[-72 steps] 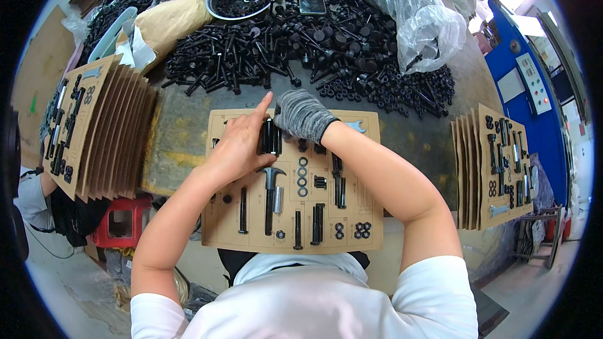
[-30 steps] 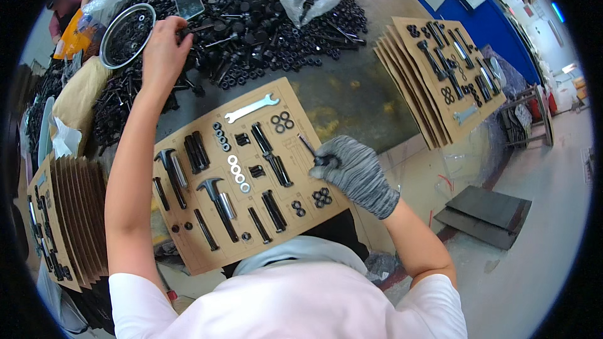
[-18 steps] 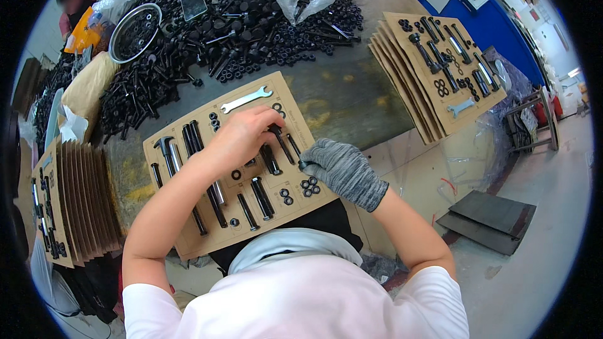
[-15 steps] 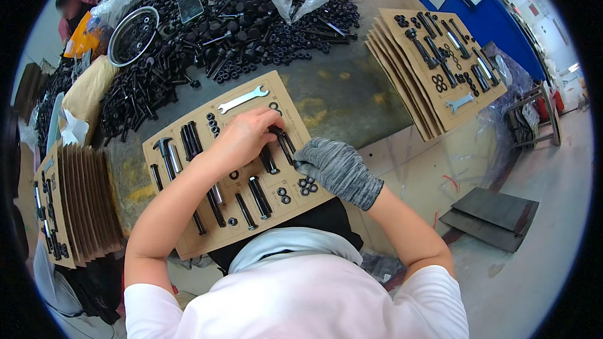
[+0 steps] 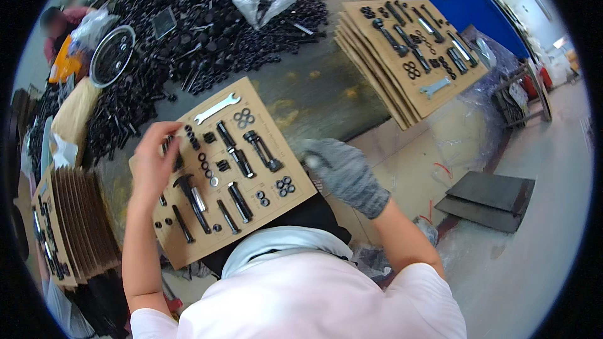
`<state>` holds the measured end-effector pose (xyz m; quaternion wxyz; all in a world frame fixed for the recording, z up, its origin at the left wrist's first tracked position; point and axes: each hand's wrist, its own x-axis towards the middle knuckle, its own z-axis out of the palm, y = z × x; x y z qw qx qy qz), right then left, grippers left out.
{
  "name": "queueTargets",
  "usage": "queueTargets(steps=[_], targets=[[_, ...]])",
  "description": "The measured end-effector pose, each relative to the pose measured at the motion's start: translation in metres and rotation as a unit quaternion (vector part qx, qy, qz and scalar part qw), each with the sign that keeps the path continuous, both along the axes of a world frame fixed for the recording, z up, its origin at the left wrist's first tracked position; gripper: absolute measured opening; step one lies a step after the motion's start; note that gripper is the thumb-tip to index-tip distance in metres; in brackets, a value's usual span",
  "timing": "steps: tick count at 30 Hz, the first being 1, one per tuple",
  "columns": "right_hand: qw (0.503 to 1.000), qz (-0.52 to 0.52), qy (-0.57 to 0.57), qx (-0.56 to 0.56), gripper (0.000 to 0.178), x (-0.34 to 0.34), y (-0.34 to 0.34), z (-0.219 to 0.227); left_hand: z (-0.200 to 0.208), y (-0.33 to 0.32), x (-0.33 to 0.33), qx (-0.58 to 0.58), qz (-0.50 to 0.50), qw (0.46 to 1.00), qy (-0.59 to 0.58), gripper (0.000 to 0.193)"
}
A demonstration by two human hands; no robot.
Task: The person picks various black metal hardware pieces from a large pile on the table and places them into designated slots on a cardboard display board. They repeat this process, filling multiple boards with bolts, nuts, washers, and other fasteners, then stack the completed boards.
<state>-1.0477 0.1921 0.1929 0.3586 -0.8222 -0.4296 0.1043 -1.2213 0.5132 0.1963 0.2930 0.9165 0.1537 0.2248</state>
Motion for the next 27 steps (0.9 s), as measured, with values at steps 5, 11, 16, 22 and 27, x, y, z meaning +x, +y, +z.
queueTargets(steps=[5,11,16,22,27], targets=[[0.946,-0.076,0.310,-0.064,0.031,-0.017,-0.058,-0.038,-0.013,0.051,-0.105,-0.083,0.210,0.967,0.115,0.020],[0.789,0.026,0.614,0.008,0.046,-0.081,-0.020,-0.045,-0.057,0.096,-0.109,0.002,0.138,0.987,0.076,0.027],[0.672,-0.059,0.724,0.145,0.064,-0.109,0.006,-0.048,-0.067,0.118,-0.087,0.042,0.099,0.985,0.134,0.023],[0.693,-0.062,0.694,0.183,0.058,-0.113,0.012,-0.052,-0.071,0.140,-0.077,-0.276,0.080,0.946,0.151,0.020],[0.706,-0.056,0.680,0.190,0.060,-0.097,0.008,-0.046,-0.066,0.135,-0.072,-0.317,0.087,0.938,0.113,0.020]])
